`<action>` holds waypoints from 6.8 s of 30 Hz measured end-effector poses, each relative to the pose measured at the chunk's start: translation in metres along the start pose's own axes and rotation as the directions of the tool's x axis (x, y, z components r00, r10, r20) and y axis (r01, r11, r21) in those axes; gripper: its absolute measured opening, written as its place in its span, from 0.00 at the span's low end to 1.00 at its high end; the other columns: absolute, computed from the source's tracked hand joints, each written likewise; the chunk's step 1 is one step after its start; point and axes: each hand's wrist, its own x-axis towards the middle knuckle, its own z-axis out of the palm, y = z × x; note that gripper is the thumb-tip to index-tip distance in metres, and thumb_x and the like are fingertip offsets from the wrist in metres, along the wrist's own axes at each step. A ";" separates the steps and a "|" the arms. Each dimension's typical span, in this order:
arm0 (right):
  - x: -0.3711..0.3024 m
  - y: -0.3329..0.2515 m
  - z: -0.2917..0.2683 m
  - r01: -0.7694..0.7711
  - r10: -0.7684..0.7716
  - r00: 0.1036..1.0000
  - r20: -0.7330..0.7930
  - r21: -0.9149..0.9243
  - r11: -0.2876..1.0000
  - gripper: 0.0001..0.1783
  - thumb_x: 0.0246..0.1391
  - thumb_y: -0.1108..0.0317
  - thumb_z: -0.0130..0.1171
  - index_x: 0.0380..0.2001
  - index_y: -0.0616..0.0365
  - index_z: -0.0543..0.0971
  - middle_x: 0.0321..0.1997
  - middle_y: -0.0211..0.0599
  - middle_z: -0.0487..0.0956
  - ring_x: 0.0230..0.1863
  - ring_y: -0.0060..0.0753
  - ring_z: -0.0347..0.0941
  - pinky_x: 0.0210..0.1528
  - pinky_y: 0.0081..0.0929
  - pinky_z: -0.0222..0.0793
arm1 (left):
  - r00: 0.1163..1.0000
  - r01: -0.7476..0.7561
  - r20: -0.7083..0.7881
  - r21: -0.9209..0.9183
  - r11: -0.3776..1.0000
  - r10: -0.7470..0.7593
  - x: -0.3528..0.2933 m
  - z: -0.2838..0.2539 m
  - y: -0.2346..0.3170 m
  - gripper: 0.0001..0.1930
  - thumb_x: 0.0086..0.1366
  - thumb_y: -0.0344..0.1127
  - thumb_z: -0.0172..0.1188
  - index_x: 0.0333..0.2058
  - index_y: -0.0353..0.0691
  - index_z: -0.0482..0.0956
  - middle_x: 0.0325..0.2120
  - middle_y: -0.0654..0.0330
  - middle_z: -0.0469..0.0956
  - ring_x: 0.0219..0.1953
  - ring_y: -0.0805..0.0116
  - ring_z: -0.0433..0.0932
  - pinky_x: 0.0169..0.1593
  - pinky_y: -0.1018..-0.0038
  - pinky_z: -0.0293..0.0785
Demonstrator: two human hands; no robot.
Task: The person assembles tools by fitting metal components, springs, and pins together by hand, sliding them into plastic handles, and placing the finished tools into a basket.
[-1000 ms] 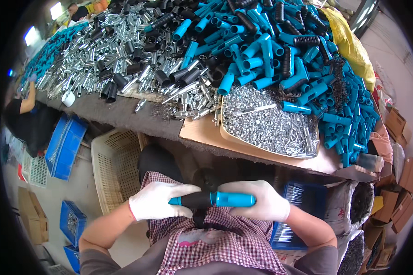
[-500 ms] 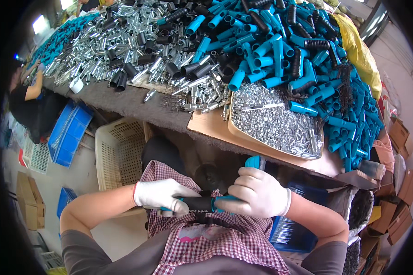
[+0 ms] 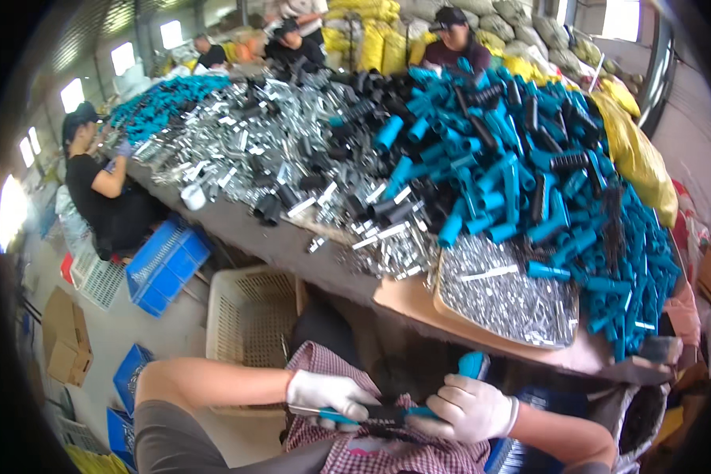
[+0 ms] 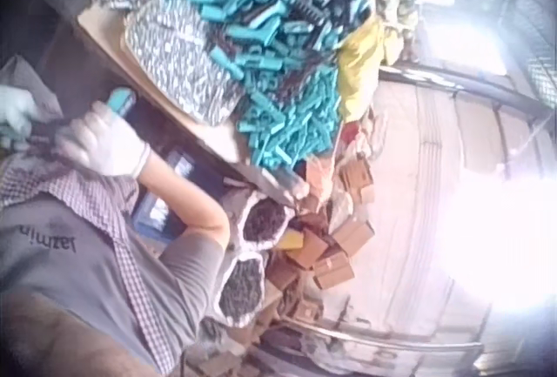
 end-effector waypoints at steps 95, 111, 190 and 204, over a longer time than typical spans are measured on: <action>0.010 -0.001 0.084 -0.583 0.811 0.437 0.390 0.809 -0.076 0.32 0.58 0.63 0.60 0.64 0.61 0.68 0.34 0.37 0.80 0.33 0.27 0.77 0.41 0.27 0.74 | 0.357 0.747 -0.459 0.663 0.047 0.813 0.042 -0.110 0.112 0.08 0.59 0.35 0.58 0.37 0.42 0.79 0.36 0.54 0.80 0.41 0.57 0.80 0.44 0.61 0.78; 0.025 -0.015 0.081 -0.852 0.887 0.458 0.058 0.316 0.419 0.30 0.43 0.64 0.70 0.53 0.51 0.79 0.32 0.43 0.79 0.32 0.50 0.79 0.35 0.40 0.75 | 0.155 -0.335 -0.819 0.482 0.809 0.552 0.015 0.004 0.026 0.11 0.62 0.27 0.67 0.42 0.33 0.77 0.33 0.58 0.82 0.28 0.77 0.79 0.32 0.78 0.77; 0.022 -0.014 0.029 -0.577 0.622 0.692 0.368 0.799 0.169 0.26 0.54 0.51 0.67 0.46 0.63 0.82 0.35 0.45 0.84 0.35 0.38 0.81 0.39 0.32 0.75 | 0.478 0.000 -0.004 1.000 0.005 0.879 -0.038 0.055 0.042 0.19 0.62 0.42 0.65 0.50 0.43 0.78 0.34 0.58 0.81 0.35 0.57 0.82 0.37 0.67 0.79; 0.021 -0.013 0.021 -0.570 0.546 0.655 0.522 0.816 -0.097 0.26 0.55 0.50 0.67 0.43 0.66 0.82 0.29 0.37 0.81 0.25 0.24 0.74 0.29 0.25 0.70 | 0.489 -0.019 0.038 0.999 -0.033 0.872 -0.035 0.061 0.048 0.17 0.62 0.41 0.64 0.48 0.45 0.76 0.31 0.59 0.77 0.31 0.57 0.80 0.32 0.64 0.77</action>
